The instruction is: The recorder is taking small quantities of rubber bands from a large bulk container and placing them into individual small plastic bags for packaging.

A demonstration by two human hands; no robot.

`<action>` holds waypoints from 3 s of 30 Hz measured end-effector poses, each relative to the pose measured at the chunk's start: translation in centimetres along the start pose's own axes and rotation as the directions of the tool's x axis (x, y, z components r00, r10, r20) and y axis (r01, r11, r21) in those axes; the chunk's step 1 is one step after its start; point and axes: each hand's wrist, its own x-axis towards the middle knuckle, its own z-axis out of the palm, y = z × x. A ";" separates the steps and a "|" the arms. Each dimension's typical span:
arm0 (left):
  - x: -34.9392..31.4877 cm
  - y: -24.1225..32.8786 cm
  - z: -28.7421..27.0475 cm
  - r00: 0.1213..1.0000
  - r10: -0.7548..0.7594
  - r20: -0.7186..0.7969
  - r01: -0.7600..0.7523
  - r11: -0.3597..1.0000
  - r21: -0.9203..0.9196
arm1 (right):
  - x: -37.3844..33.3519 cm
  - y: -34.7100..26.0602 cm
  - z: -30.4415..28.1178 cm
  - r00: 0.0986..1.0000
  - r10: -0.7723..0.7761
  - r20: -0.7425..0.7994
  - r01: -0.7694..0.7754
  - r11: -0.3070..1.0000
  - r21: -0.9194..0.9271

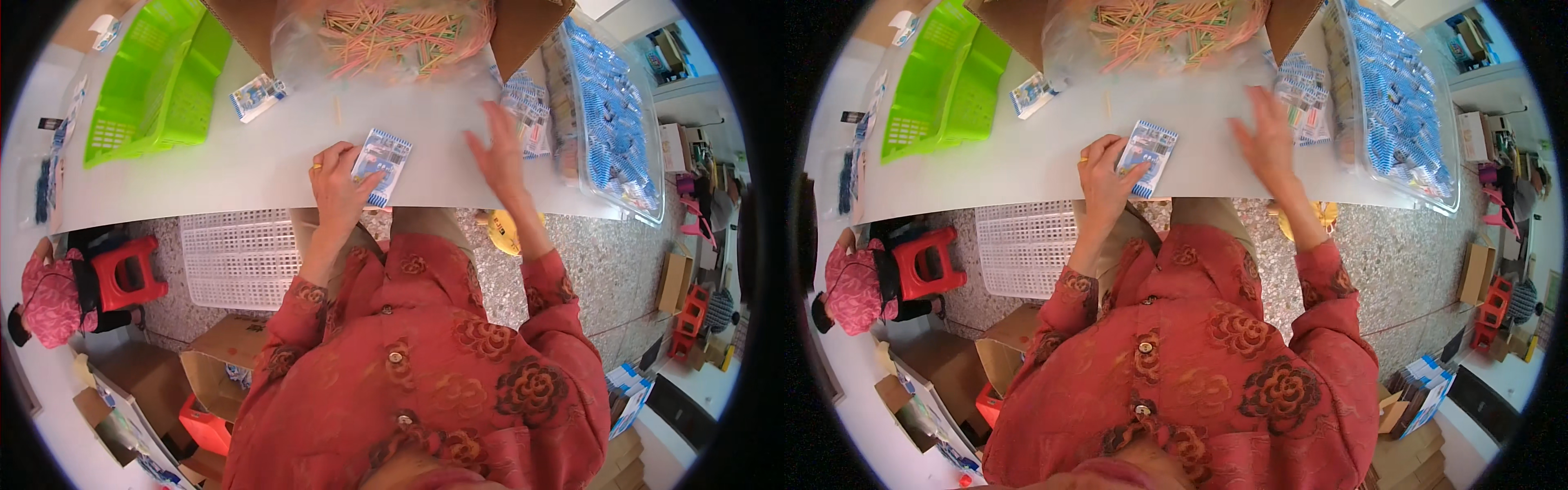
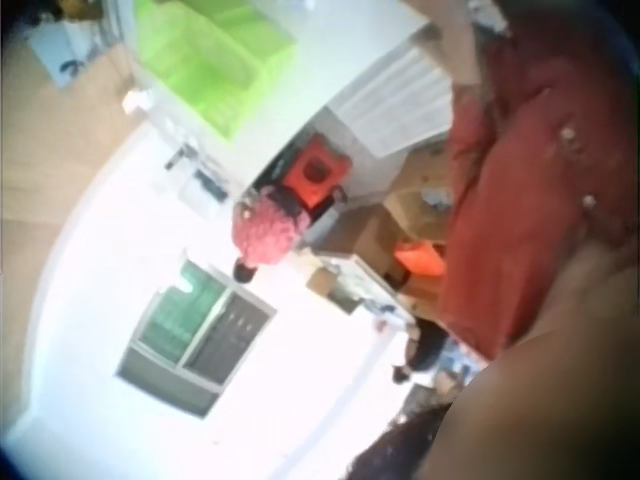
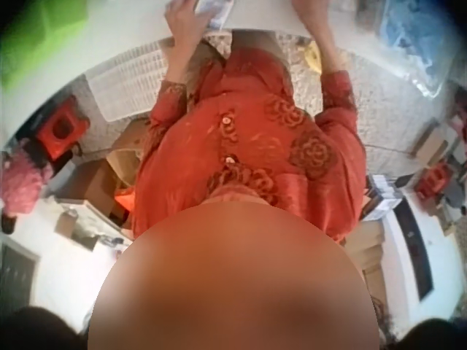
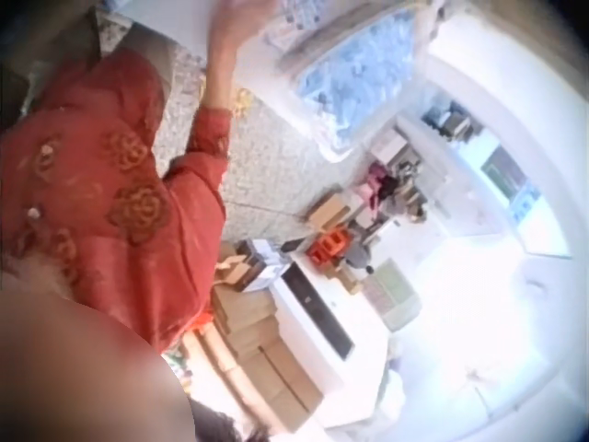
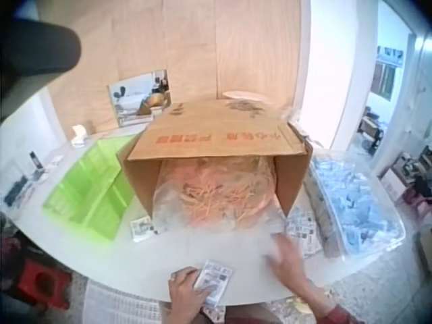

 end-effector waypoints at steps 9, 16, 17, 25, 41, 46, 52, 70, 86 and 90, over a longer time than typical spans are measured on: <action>-1.2 -0.9 1.8 0.979 0.123 -0.162 -0.117 0.992 0.044 | -1.0 -7.3 6.0 0.963 -0.164 0.212 0.136 0.980 0.144; -1.3 -1.0 1.8 0.978 0.111 -0.175 -0.105 0.994 0.042 | -1.0 -8.2 6.2 0.967 -0.218 0.130 0.214 0.976 0.039; -1.3 -1.0 1.8 0.978 0.111 -0.175 -0.105 0.994 0.042 | -1.0 -8.2 6.3 0.964 -0.243 0.108 0.240 0.970 0.041; -1.1 -0.7 1.7 0.981 0.106 -0.161 -0.102 0.994 0.031 | 0.0 -7.6 6.7 0.994 -0.013 0.109 -0.018 0.961 0.278; -0.2 1.5 -2.6 0.994 -0.042 0.105 0.099 0.781 -0.616 | 2.9 -10.0 -0.1 0.913 -0.039 0.406 -0.235 0.763 0.602; -0.1 1.9 -3.3 0.983 -0.046 0.176 0.147 0.776 -0.614 | 3.7 -10.6 -1.0 0.902 -0.172 0.397 -0.056 0.863 0.503; 0.0 2.1 -4.1 0.983 -0.062 0.175 0.155 0.792 -0.590 | 3.9 -11.3 -1.6 0.899 -0.257 0.355 0.022 0.836 0.548; -0.8 2.2 -2.9 0.965 -0.231 0.121 0.230 0.535 -0.813 | 3.2 -13.5 -2.1 0.857 -0.460 0.234 0.379 0.869 0.320; -0.2 -5.2 -1.3 0.941 -0.331 0.071 0.266 0.594 -0.759 | 10.3 -10.7 11.6 0.474 -0.732 0.488 0.768 0.616 0.177; 0.0 -5.1 -1.6 0.951 -0.293 0.098 0.256 0.568 -0.782 | 11.0 -11.2 12.1 0.424 -0.703 0.570 0.788 0.597 0.151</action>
